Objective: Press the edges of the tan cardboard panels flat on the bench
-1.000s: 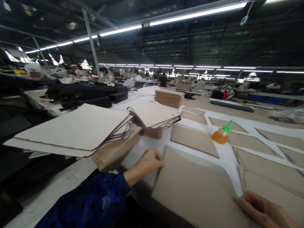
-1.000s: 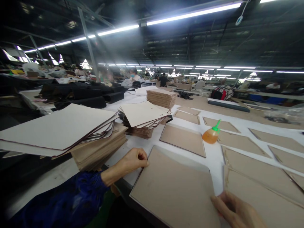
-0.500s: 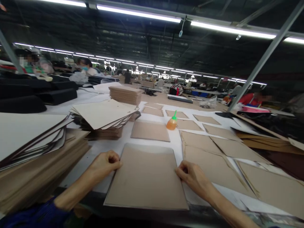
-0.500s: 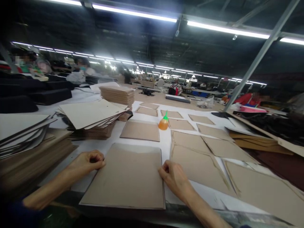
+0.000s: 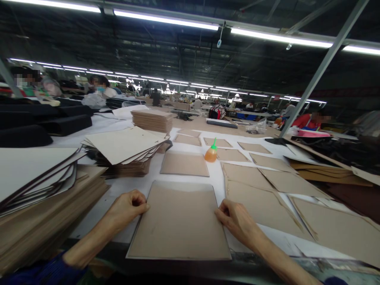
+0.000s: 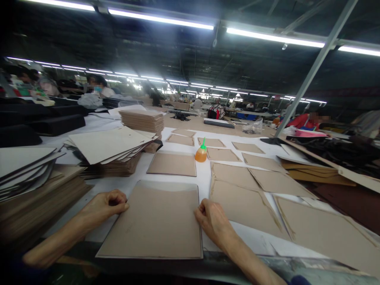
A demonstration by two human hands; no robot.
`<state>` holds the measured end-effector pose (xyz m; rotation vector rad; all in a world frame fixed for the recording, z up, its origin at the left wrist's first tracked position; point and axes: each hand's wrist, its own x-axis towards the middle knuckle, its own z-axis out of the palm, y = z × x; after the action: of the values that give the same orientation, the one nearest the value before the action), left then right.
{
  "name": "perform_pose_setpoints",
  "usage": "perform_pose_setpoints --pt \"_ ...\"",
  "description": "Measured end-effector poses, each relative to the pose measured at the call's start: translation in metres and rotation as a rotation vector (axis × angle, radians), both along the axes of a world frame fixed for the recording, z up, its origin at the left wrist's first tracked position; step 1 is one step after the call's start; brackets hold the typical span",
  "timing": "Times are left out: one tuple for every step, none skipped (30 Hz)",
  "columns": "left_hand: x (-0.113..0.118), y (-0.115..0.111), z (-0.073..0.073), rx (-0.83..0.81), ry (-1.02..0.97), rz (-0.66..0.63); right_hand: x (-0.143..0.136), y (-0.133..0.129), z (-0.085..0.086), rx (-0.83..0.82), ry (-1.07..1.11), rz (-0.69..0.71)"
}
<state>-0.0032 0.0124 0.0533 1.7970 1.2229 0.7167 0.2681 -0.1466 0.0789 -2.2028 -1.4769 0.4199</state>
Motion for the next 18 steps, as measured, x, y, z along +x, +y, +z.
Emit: perform_pose_setpoints --pt "-0.0006 0.0002 -0.0012 0.009 0.009 -0.004 -0.0006 -0.0001 -0.0001 -0.001 -0.004 0.0" --pt "-0.001 0.0004 -0.0023 0.017 0.015 -0.007 -0.0011 -0.0002 -0.0001 -0.001 -0.01 -0.002" --pt "-0.0014 0.0005 -0.0034 0.024 0.017 -0.01 -0.0017 -0.0004 -0.0002 -0.001 -0.016 -0.005" --pt "-0.0016 0.0007 -0.0044 0.029 0.018 -0.011 -0.0021 -0.0005 -0.0002 -0.003 -0.023 -0.007" --pt "-0.0018 0.001 -0.0055 0.033 0.018 -0.011 -0.0024 -0.0006 -0.0002 -0.005 -0.029 -0.007" --pt "-0.0018 0.0014 -0.0065 0.036 0.015 -0.011 -0.0026 -0.0007 -0.0002 -0.007 -0.033 -0.006" --pt "-0.0018 0.0019 -0.0076 0.041 0.008 -0.011 -0.0026 -0.0007 -0.0002 -0.01 -0.037 -0.003" --pt "-0.0017 0.0024 -0.0085 0.042 -0.001 -0.011 -0.0025 -0.0006 -0.0003 -0.012 -0.04 -0.001" --pt "-0.0015 0.0029 -0.0093 0.045 -0.01 -0.007 -0.0024 -0.0005 -0.0005 -0.014 -0.042 0.002" --pt "-0.0014 0.0032 -0.0099 0.047 -0.016 -0.003 -0.0023 -0.0005 -0.0008 -0.016 -0.045 0.004" --pt "-0.0013 0.0033 -0.0101 0.048 -0.017 0.001 -0.0022 -0.0004 -0.0013 -0.015 -0.048 0.008" --pt "-0.0013 0.0032 -0.0099 0.047 -0.012 0.005 -0.0021 -0.0005 -0.002 -0.011 -0.053 0.013" --pt "-0.0013 0.0028 -0.0094 0.045 -0.004 0.009 -0.0019 -0.0005 -0.0029 -0.004 -0.057 0.015" --pt "-0.0015 0.0023 -0.0086 0.041 0.009 0.011 -0.0017 -0.0004 -0.004 0.002 -0.061 0.016" --pt "-0.0016 0.0017 -0.0076 0.039 0.023 0.013 -0.0012 -0.0001 -0.0052 0.007 -0.067 0.019" --pt "-0.0018 0.0013 -0.0066 0.038 0.038 0.016 -0.0007 0.0006 -0.0064 0.013 -0.075 0.023" --pt "-0.002 0.001 -0.0056 0.04 0.054 0.022 -0.0002 0.0016 -0.0075 0.011 -0.084 0.029" --pt "-0.0021 0.0008 -0.0046 0.046 0.071 0.032 0.0002 0.0028 -0.0083 0.004 -0.095 0.035"
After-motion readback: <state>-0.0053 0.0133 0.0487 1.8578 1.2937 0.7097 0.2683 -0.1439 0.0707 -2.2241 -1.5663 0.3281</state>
